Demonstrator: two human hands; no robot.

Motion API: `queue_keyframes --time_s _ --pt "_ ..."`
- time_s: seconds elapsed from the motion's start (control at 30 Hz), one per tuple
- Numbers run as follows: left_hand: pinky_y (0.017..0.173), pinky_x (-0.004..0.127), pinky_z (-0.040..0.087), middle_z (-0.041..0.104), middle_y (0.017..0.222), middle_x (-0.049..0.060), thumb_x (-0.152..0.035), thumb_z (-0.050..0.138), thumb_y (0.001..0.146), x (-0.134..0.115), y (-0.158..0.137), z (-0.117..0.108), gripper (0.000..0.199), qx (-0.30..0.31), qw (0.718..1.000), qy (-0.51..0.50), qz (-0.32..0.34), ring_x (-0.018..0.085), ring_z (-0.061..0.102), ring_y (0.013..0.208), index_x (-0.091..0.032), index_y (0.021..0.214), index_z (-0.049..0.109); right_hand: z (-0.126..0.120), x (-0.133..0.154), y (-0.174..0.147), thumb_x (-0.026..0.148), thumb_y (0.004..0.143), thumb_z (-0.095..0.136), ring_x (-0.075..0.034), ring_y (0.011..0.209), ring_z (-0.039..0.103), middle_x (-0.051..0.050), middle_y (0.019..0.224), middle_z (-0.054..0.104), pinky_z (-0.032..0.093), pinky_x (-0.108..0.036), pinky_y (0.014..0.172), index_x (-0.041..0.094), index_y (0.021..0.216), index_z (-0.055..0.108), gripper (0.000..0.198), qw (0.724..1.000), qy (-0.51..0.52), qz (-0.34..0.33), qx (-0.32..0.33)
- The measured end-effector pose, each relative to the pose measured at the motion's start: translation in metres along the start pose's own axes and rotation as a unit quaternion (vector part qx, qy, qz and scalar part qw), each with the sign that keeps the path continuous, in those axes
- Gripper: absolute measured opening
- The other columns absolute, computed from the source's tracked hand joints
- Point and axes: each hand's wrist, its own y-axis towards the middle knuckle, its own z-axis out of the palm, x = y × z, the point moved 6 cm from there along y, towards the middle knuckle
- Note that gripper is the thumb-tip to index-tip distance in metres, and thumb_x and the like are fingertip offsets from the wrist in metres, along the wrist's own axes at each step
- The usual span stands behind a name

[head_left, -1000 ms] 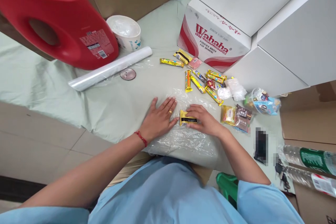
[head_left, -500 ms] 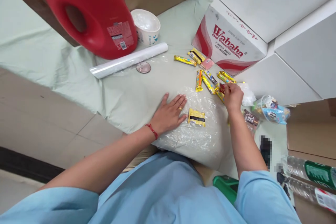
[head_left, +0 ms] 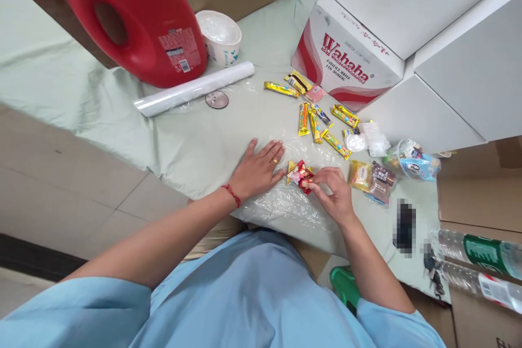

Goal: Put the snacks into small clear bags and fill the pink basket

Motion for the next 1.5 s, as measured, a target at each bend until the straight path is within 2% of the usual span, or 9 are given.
queue_keyframes --time_s 0.17,0.37,0.53,0.83,0.93,1.03,1.17,1.33,1.5 --pt "0.133 0.064 0.008 0.036 0.173 0.012 -0.049 0.031 0.11 -0.001 0.0 -0.001 0.063 0.005 1.0 0.006 -0.006 0.028 0.034 0.161 -0.02 0.166 0.038 0.023 -0.002 0.009 0.047 0.095 0.073 -0.038 0.127 0.057 -0.015 0.131 0.07 0.051 -0.059 0.109 0.025 0.14 0.065 0.05 0.994 -0.093 0.041 0.032" --pt "0.133 0.063 0.009 0.036 0.173 0.012 -0.05 0.035 0.109 -0.001 0.0 -0.001 0.066 0.005 1.0 0.007 -0.003 0.03 0.035 0.161 -0.021 0.168 0.035 0.019 -0.014 0.007 0.035 0.104 0.056 -0.038 0.136 0.053 -0.016 0.14 0.066 0.046 -0.064 0.116 0.026 0.147 0.063 0.045 0.994 -0.11 0.026 0.013" --pt "0.133 0.063 0.008 0.037 0.173 0.013 -0.05 0.034 0.109 -0.001 0.0 0.0 0.065 0.005 1.0 0.005 -0.003 0.029 0.035 0.161 -0.019 0.167 0.037 0.019 -0.024 0.003 0.038 0.102 0.061 -0.035 0.136 0.055 -0.015 0.149 0.061 0.05 -0.059 0.115 0.026 0.146 0.065 0.045 0.994 -0.082 0.004 0.07" --pt "0.134 0.062 0.006 0.035 0.174 0.011 -0.051 0.032 0.11 0.001 -0.001 0.002 0.065 0.008 1.0 0.004 -0.007 0.028 0.032 0.162 -0.022 0.168 0.035 -0.028 -0.039 0.007 0.053 0.103 0.06 -0.027 0.101 0.074 -0.008 0.113 0.079 0.062 -0.045 0.092 0.026 0.125 0.075 0.038 0.982 0.076 0.128 -0.113" --pt "0.134 0.062 0.007 0.035 0.174 0.012 -0.051 0.032 0.11 0.0 -0.001 0.002 0.066 0.005 1.0 0.003 -0.004 0.028 0.033 0.162 -0.021 0.168 0.035 -0.006 -0.034 0.018 0.056 0.102 0.061 -0.024 0.095 0.075 -0.005 0.111 0.081 0.062 -0.039 0.088 0.026 0.123 0.076 0.04 0.982 0.139 0.13 -0.008" --pt "0.134 0.063 0.007 0.036 0.173 0.012 -0.05 0.032 0.11 0.0 -0.001 0.001 0.065 0.005 1.0 0.006 -0.004 0.028 0.033 0.162 -0.02 0.167 0.036 0.019 -0.029 0.033 0.052 0.103 0.059 -0.026 0.098 0.073 -0.006 0.107 0.081 0.058 -0.043 0.095 0.026 0.118 0.079 0.036 0.99 0.075 0.082 0.087" --pt "0.134 0.062 0.008 0.035 0.174 0.011 -0.05 0.033 0.11 0.0 -0.001 0.0 0.064 0.008 1.0 0.009 -0.005 0.028 0.033 0.162 -0.02 0.167 0.037 0.022 -0.028 0.046 0.05 0.104 0.058 -0.032 0.106 0.067 -0.013 0.111 0.077 0.053 -0.053 0.101 0.023 0.119 0.079 0.037 0.995 -0.064 0.04 0.058" --pt "0.134 0.062 0.009 0.036 0.174 0.011 -0.049 0.033 0.11 0.0 -0.001 -0.002 0.064 0.006 1.0 0.006 -0.004 0.028 0.034 0.161 -0.021 0.166 0.037 0.021 -0.012 0.033 0.056 0.094 0.074 -0.038 0.14 0.052 -0.014 0.143 0.067 0.044 -0.061 0.117 0.026 0.143 0.066 0.058 0.991 -0.076 -0.024 0.108" --pt "0.134 0.063 0.007 0.036 0.173 0.013 -0.05 0.033 0.11 0.0 0.0 0.0 0.064 0.007 1.0 0.004 -0.004 0.028 0.033 0.162 -0.019 0.166 0.038 0.032 -0.013 0.019 0.028 0.093 0.073 -0.04 0.149 0.044 -0.014 0.147 0.065 0.036 -0.067 0.121 0.027 0.154 0.055 0.063 0.977 -0.129 -0.011 0.17"
